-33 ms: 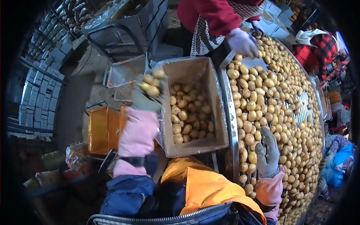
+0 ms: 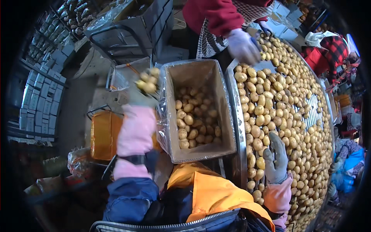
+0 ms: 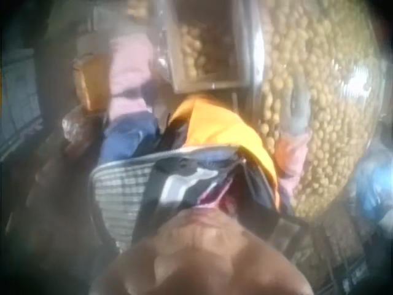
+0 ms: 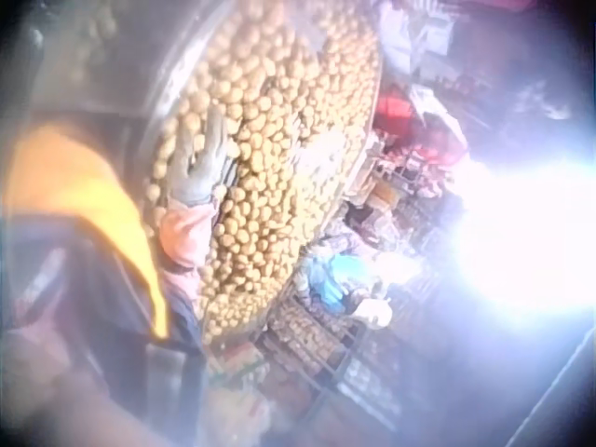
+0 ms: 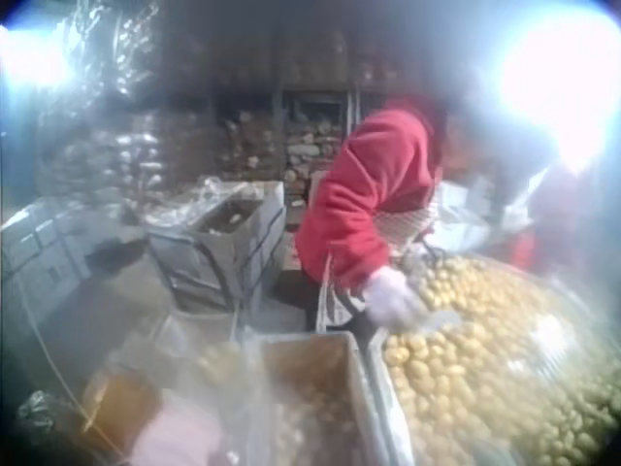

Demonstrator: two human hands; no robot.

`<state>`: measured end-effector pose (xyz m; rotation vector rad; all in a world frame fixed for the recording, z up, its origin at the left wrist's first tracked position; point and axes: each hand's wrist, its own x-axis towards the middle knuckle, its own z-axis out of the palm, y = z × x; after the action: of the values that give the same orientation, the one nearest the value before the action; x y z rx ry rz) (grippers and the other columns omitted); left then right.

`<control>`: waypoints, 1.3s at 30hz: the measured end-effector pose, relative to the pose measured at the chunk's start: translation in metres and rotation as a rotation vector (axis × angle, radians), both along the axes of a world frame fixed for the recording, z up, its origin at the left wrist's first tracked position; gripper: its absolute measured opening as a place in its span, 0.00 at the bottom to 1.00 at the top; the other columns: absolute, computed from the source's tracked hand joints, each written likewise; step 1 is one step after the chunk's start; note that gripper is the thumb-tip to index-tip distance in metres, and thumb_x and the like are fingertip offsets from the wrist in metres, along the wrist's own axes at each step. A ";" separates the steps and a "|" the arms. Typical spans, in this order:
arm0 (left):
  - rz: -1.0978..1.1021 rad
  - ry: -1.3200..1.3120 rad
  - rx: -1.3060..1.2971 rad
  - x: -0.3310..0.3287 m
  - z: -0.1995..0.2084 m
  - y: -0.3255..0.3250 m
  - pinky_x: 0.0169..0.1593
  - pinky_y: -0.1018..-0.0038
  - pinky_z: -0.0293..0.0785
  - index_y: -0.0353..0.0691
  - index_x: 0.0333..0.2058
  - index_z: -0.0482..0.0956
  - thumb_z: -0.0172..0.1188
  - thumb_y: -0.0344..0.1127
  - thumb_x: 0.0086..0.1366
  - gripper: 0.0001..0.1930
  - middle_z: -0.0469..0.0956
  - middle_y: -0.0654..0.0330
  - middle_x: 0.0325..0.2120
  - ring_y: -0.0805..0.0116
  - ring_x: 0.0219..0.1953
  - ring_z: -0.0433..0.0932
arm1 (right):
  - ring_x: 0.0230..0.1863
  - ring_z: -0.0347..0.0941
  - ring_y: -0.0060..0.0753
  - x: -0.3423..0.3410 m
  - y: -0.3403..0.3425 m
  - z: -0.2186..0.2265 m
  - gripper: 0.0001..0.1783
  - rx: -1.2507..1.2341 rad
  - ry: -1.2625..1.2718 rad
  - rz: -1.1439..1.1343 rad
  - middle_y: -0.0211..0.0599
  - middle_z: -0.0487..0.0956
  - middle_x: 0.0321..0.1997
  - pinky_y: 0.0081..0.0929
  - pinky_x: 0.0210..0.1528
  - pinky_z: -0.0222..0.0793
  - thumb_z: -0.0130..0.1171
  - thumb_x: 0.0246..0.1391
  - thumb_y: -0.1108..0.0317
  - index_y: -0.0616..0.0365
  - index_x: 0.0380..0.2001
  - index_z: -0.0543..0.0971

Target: Sorting and inspecting potatoes on a processing line in a warehouse.

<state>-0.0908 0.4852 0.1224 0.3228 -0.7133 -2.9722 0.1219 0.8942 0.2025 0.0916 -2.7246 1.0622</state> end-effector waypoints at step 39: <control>-1.516 0.813 -0.986 0.197 0.006 0.328 0.31 0.75 0.76 0.35 0.51 0.77 0.64 0.33 0.62 0.19 0.81 0.58 0.31 0.69 0.30 0.80 | 0.39 0.82 0.43 0.131 0.072 -0.081 0.15 0.642 -0.709 -0.156 0.39 0.83 0.37 0.40 0.40 0.77 0.64 0.46 0.60 0.49 0.40 0.80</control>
<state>0.1065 0.8131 0.1279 -2.0527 -2.7492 -2.3076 0.2527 0.9660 0.1213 -0.4768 -3.5151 0.1318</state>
